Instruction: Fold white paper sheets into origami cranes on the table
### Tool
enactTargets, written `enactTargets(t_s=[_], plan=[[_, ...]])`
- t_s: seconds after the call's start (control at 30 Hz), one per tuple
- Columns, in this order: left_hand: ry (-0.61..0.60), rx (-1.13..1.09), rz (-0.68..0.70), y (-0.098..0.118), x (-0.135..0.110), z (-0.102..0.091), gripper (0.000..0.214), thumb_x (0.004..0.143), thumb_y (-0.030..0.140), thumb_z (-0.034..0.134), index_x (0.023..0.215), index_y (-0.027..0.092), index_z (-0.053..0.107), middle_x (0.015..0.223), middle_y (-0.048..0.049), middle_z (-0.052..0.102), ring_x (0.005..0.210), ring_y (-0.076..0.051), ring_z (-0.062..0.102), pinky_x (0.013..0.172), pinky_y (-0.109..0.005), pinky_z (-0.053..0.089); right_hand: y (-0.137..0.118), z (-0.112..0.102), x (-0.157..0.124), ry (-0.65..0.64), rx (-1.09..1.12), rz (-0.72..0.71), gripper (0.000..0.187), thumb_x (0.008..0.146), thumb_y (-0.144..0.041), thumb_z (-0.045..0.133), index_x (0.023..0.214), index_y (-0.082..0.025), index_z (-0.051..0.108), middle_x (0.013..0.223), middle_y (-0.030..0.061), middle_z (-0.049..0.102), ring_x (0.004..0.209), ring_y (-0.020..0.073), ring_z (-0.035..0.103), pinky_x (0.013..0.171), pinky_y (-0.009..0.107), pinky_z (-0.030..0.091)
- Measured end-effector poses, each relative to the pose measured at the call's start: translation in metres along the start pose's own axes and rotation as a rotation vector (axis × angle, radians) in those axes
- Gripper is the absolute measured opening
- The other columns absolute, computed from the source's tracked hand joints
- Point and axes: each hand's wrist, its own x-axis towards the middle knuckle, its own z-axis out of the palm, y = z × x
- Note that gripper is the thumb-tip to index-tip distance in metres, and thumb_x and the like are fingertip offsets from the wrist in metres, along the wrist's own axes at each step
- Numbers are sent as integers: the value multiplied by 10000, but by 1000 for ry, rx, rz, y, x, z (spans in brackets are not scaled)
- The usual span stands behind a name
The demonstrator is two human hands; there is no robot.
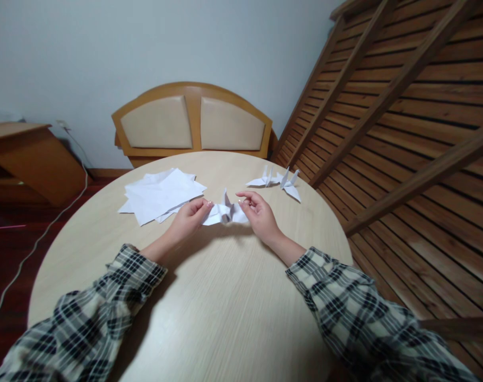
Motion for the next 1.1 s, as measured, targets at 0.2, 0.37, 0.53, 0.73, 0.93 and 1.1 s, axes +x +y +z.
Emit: enactTargets(t_s=[0.2,0.37,0.53,0.73,0.93,1.1], plan=[[101,26,31,3,-4,7,307,892,429,490,706,185,500,633,24,443,587,-126,393,543,-254,318,1,4,-2,73,46,-3,214,896,-290,542,1090,-210,583,806,-6,522,739,141,510,698,294,445],[-19,-3,-7,7,-5,0,291,882,413,527,709,179,518,635,23,457,580,-117,396,533,-244,320,-1,-3,-1,-66,36,22,238,890,-283,564,1116,-209,585,774,-18,505,705,133,492,675,288,436],[-112,27,-17,8,-3,-8,310,870,406,540,656,184,511,594,32,433,537,-107,362,499,-240,296,-1,-9,0,-176,17,25,258,902,-273,564,1155,-227,585,791,-18,508,701,128,490,672,288,437],[-71,17,-31,5,-5,-4,284,871,410,540,697,186,529,643,11,470,575,-123,399,514,-250,307,2,-10,0,-171,-14,-3,229,936,-285,515,1144,-228,592,819,-8,517,731,130,500,700,296,446],[31,-7,-44,-9,-4,-1,279,888,412,540,720,192,505,640,14,458,570,-124,396,521,-262,319,6,-11,1,-178,27,74,254,909,-250,542,1160,-225,572,786,-21,513,692,122,483,653,274,431],[69,52,-5,-19,2,-5,319,892,423,526,673,191,509,602,12,444,564,-131,389,523,-275,311,6,-13,1,-249,88,128,303,881,-243,581,1182,-213,565,748,-37,497,654,115,465,628,267,416]])
